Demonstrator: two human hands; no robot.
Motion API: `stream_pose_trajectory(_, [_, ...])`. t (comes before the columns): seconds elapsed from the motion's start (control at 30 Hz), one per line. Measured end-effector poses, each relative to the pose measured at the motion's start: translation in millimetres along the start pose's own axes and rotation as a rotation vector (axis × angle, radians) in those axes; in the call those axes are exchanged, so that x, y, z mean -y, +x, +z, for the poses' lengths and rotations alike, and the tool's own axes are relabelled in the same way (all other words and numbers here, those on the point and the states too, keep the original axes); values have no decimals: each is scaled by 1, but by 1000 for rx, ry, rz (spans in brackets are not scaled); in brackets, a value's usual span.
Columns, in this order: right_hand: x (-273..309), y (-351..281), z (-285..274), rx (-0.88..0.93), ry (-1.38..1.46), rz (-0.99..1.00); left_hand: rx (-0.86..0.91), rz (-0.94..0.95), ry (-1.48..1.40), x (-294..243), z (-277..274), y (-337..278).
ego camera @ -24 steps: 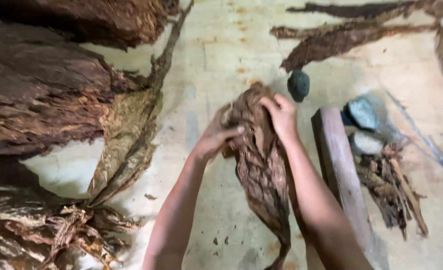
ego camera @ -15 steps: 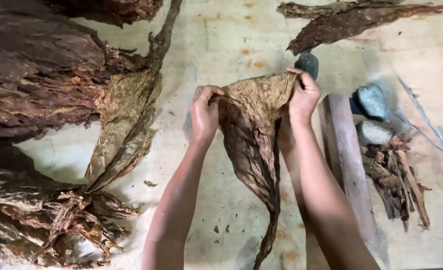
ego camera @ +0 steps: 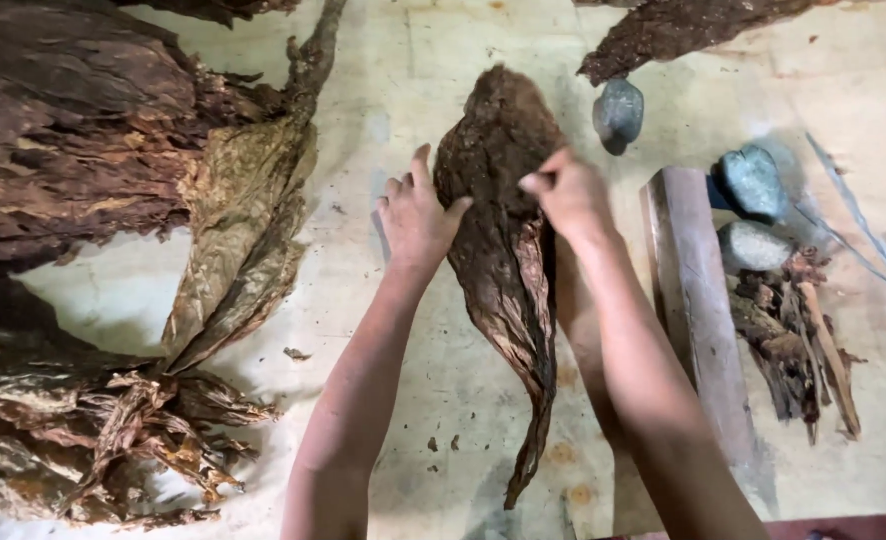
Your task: Smoothing and flattening large dried tobacco leaves on a workbench using stones and a wooden block as weights.
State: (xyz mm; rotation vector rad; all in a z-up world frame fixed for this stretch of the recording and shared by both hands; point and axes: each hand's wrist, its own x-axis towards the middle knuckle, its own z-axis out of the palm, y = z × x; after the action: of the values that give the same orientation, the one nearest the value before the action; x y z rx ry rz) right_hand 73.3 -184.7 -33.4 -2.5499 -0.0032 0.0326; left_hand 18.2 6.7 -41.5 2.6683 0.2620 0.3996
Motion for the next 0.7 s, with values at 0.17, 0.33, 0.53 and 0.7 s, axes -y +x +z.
stream_pose_trajectory(0.17, [9,-17,16,245,-244,-290,-121,-79,-510,3,4,5])
stream_pose_trajectory(0.33, [13,-27,11,294,-224,-312,-216,-255,-426,46,16,21])
stream_pose_trajectory(0.53, [10,-28,3,278,-238,-241,-206,-177,-224,58,-14,18])
stream_pose_trajectory(0.7, [-2,-19,1,320,-307,-149,-171,-206,-75,65,-10,23])
